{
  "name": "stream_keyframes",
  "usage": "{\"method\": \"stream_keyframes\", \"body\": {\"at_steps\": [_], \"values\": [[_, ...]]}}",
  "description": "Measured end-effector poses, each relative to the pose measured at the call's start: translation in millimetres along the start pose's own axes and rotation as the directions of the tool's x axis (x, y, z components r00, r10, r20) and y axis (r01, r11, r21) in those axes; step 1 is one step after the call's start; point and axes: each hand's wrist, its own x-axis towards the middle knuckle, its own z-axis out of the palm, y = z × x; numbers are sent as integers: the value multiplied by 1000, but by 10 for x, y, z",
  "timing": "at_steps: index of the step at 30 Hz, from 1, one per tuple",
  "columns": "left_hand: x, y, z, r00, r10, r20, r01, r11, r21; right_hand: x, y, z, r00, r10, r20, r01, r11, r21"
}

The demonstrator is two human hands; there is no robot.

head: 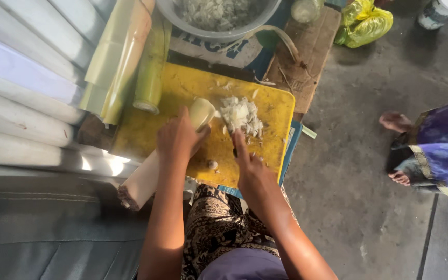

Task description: The person chops a vegetable stalk on a board using a knife and then turns food in a frying pan on a stove with a spatula.

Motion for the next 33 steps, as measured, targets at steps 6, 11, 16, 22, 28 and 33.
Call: {"method": "stream_keyframes", "body": {"at_steps": [6,11,16,22,28,33], "values": [[-39,-13,4,999,32,-39,-32,999,-16,206,-44,243,995,62,72,-59,998,-33],[-10,-10,-8,999,5,41,-3,1000,-27,638,33,308,996,21,87,-13,996,-90],[-50,5,-58,999,10,32,-9,1000,-6,582,120,29,996,-50,74,47,998,47],[-34,3,-43,1000,19,13,-19,1000,2,203,-84,-30,996,37,76,-40,999,33],[-53,-4,-50,998,60,-37,-61,998,-17,517,-149,160,992,59,112,-58,998,-18],[-54,-30,-27,998,46,-41,-47,998,-38,625,-99,248,991,48,121,-47,999,-12]]}}
